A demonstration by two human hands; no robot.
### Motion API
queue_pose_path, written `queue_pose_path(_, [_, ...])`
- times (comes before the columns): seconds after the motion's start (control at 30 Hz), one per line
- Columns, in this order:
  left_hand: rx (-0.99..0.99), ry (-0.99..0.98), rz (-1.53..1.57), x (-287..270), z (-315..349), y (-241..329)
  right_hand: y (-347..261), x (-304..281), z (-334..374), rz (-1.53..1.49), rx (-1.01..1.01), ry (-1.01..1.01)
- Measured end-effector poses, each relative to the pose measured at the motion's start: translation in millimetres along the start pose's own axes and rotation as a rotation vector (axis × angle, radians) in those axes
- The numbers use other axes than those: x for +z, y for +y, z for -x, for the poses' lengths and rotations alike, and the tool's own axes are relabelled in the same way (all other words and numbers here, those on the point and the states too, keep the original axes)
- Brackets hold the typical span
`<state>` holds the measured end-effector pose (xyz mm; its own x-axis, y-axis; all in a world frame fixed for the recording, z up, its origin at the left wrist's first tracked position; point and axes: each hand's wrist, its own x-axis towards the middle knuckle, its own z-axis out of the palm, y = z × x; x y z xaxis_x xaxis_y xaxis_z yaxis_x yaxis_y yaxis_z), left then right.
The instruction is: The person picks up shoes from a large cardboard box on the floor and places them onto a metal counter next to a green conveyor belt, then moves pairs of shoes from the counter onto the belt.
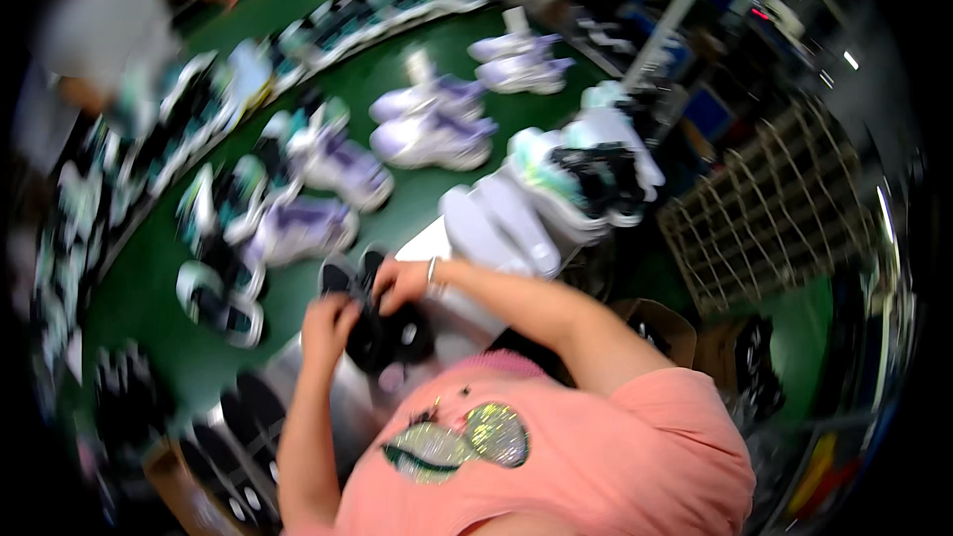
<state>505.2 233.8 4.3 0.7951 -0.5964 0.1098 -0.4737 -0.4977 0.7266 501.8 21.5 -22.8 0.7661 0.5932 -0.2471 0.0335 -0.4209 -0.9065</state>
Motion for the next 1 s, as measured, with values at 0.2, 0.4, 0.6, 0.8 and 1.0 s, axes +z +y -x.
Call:
queue_pose_path(0.2, [-0.257,0.26,-0.305,30.8,57.3,67.8,-12.8,55.2,47.4,0.24,-0.02,0.681])
queue_pose_path(0.4, [-0.523,-0.075,-0.197,19.2,38.8,51.6,-29.0,77.7,25.8,0.274,-0.267,0.619])
queue_pose_path(0.6, [-0.412,-0.037,-0.178,-30.6,48.8,57.7,-19.4,78.6,59.6,-0.086,-0.052,0.951])
queue_pose_path(0.8, [-0.228,0.681,-0.165,-169.4,88.8,36.4,3.6,92.3,40.5,0.463,-0.021,0.749])
queue_pose_path(1.0, [-0.831,0.757,-0.65,-269.0,100.0,-79.0,11.3,95.1,27.7,0.646,0.044,0.662])
